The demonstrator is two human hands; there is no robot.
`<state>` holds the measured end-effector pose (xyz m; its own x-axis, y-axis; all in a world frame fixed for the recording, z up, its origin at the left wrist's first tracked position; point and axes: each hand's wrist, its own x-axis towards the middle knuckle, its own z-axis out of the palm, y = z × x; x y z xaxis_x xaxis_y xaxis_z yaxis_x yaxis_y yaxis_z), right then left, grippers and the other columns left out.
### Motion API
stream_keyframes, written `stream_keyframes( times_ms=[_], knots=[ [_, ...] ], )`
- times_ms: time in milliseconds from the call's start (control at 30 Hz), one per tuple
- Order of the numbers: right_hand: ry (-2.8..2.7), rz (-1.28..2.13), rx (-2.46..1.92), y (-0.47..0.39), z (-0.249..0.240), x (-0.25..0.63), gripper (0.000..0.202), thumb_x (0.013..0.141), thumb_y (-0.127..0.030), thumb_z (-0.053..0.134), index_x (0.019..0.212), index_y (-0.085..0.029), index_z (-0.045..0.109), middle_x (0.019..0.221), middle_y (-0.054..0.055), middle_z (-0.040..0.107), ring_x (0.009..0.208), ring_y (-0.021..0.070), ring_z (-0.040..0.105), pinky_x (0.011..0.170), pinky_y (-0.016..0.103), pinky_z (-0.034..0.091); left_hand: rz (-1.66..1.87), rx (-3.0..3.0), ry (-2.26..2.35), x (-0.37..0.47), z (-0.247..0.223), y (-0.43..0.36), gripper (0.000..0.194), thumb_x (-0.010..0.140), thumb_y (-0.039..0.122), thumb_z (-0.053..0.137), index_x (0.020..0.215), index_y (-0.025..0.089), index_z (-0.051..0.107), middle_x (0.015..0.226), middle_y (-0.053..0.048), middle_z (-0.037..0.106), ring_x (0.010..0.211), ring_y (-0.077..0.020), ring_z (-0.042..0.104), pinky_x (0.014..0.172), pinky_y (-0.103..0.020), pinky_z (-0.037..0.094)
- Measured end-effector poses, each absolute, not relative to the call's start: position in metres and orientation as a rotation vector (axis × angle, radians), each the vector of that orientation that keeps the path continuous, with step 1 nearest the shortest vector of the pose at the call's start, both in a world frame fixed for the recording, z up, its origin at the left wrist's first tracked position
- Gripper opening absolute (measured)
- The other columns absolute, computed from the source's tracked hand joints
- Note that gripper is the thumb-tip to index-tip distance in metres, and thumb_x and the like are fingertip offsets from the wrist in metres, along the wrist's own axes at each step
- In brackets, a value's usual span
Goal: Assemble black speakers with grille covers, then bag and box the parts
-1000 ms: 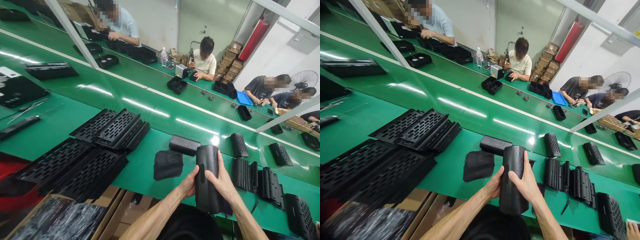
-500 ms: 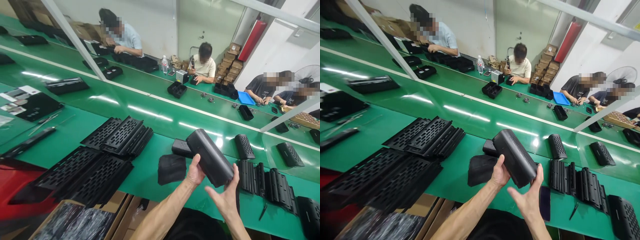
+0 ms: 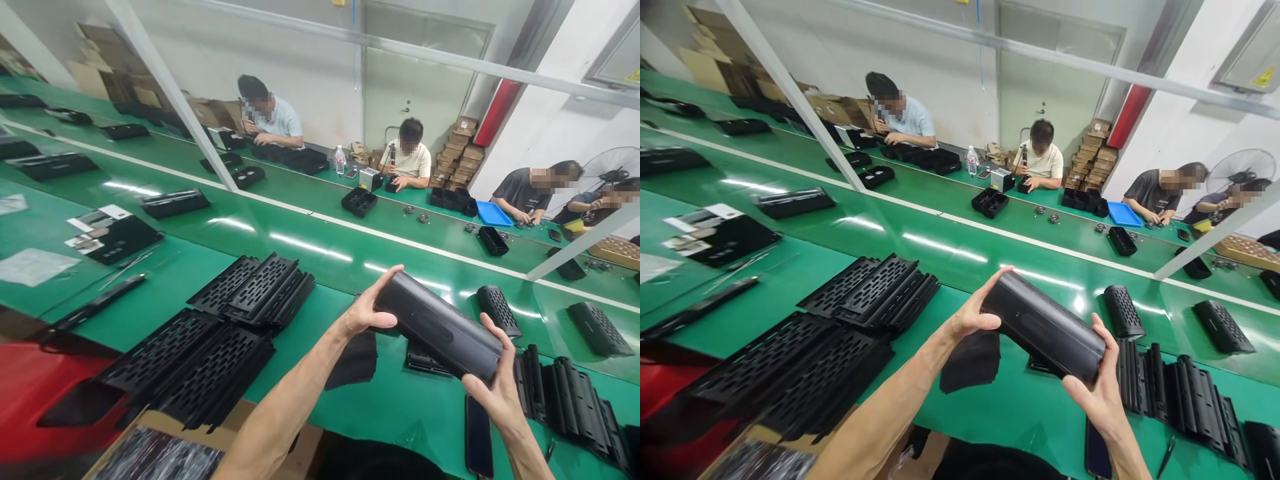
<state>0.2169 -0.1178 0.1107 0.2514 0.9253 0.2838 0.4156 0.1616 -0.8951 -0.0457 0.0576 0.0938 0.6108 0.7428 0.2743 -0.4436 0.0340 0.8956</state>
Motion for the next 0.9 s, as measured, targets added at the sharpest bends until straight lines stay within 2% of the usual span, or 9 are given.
stream_keyframes(
  times_ms=[167, 267, 333, 400, 500, 633, 733, 833, 900],
  knots=[
    [-1.376, 0.566, -1.403, -0.107, 0.117, 0.215, 0.083, 0.08, -0.059, 0.077, 0.148, -0.03, 0.039, 0.16, 0.014, 0.04, 0.142, 0.0384, 0.046, 0.107, 0.051, 0.048, 1.044, 1.187, 0.322, -0.044, 0.098, 0.045, 0.098, 0.059, 0.035, 0.091, 0.148, 0.03, 0.051, 0.138, -0.008, 0.061, 0.119, -0.0345, 0.059, 0.103, -0.042, 0.046],
    [-1.418, 0.535, -1.421, -0.103, 0.119, 0.219, 0.08, 0.083, -0.065, 0.07, 0.148, -0.029, 0.039, 0.153, 0.014, 0.047, 0.134, 0.038, 0.053, 0.106, 0.051, 0.049, 1.115, 1.125, 0.387, -0.042, 0.098, 0.036, 0.091, 0.058, 0.034, 0.089, 0.143, 0.027, 0.057, 0.124, -0.007, 0.067, 0.112, -0.0329, 0.062, 0.101, -0.041, 0.046],
    [-1.449, 0.579, -1.431, -0.102, 0.119, 0.22, 0.088, 0.083, -0.073, 0.066, 0.152, -0.028, 0.034, 0.152, 0.015, 0.047, 0.129, 0.0378, 0.056, 0.103, 0.051, 0.051, 1.15, 1.063, 0.43, -0.04, 0.095, 0.031, 0.088, 0.058, 0.034, 0.089, 0.141, 0.026, 0.059, 0.117, -0.006, 0.069, 0.109, -0.0327, 0.063, 0.102, -0.042, 0.046],
    [-1.485, 0.633, -1.437, -0.104, 0.12, 0.219, 0.104, 0.078, -0.078, 0.069, 0.158, -0.029, 0.025, 0.158, 0.016, 0.04, 0.133, 0.0395, 0.053, 0.103, 0.051, 0.051, 1.163, 0.991, 0.441, -0.038, 0.092, 0.027, 0.086, 0.059, 0.035, 0.087, 0.139, 0.024, 0.06, 0.116, -0.007, 0.07, 0.111, -0.0335, 0.064, 0.105, -0.043, 0.046],
    [-1.497, 0.562, -1.464, -0.109, 0.126, 0.212, 0.109, 0.074, -0.069, 0.079, 0.16, -0.03, 0.024, 0.161, 0.014, 0.035, 0.139, 0.0407, 0.047, 0.106, 0.051, 0.049, 1.157, 0.918, 0.429, -0.036, 0.089, 0.022, 0.088, 0.059, 0.037, 0.087, 0.141, 0.023, 0.058, 0.12, -0.008, 0.07, 0.116, -0.0354, 0.063, 0.109, -0.046, 0.044],
    [-1.427, 0.467, -1.471, -0.112, 0.137, 0.204, 0.087, 0.077, -0.058, 0.077, 0.15, -0.028, 0.039, 0.147, 0.014, 0.051, 0.125, 0.0376, 0.059, 0.096, 0.047, 0.056, 1.152, 0.877, 0.434, -0.034, 0.083, 0.016, 0.093, 0.06, 0.036, 0.087, 0.146, 0.024, 0.054, 0.125, -0.01, 0.071, 0.121, -0.0365, 0.063, 0.111, -0.048, 0.044],
    [-1.427, 0.537, -1.462, -0.114, 0.143, 0.206, 0.088, 0.076, -0.056, 0.08, 0.149, -0.028, 0.041, 0.148, 0.015, 0.05, 0.123, 0.037, 0.061, 0.092, 0.046, 0.059, 1.157, 0.744, 0.407, -0.03, 0.075, 0.009, 0.092, 0.063, 0.036, 0.085, 0.148, 0.023, 0.052, 0.122, -0.01, 0.073, 0.117, -0.0349, 0.066, 0.109, -0.049, 0.047],
    [-1.387, 0.566, -1.375, -0.115, 0.141, 0.2, 0.103, 0.077, -0.061, 0.08, 0.16, -0.033, 0.025, 0.161, 0.013, 0.039, 0.14, 0.0399, 0.05, 0.103, 0.051, 0.055, 1.158, 0.511, 0.385, -0.015, 0.06, -0.006, 0.085, 0.065, 0.039, 0.084, 0.144, 0.023, 0.057, 0.119, -0.009, 0.076, 0.116, -0.0337, 0.068, 0.109, -0.048, 0.048],
    [-1.366, 0.599, -1.349, -0.113, 0.134, 0.189, 0.115, 0.073, -0.068, 0.08, 0.163, -0.035, 0.017, 0.161, 0.013, 0.041, 0.143, 0.0421, 0.046, 0.107, 0.059, 0.051, 1.1, 0.337, 0.367, 0.0, 0.046, -0.021, 0.07, 0.07, 0.046, 0.08, 0.134, 0.022, 0.067, 0.115, -0.009, 0.078, 0.117, -0.0349, 0.068, 0.107, -0.049, 0.05]
  ],
)
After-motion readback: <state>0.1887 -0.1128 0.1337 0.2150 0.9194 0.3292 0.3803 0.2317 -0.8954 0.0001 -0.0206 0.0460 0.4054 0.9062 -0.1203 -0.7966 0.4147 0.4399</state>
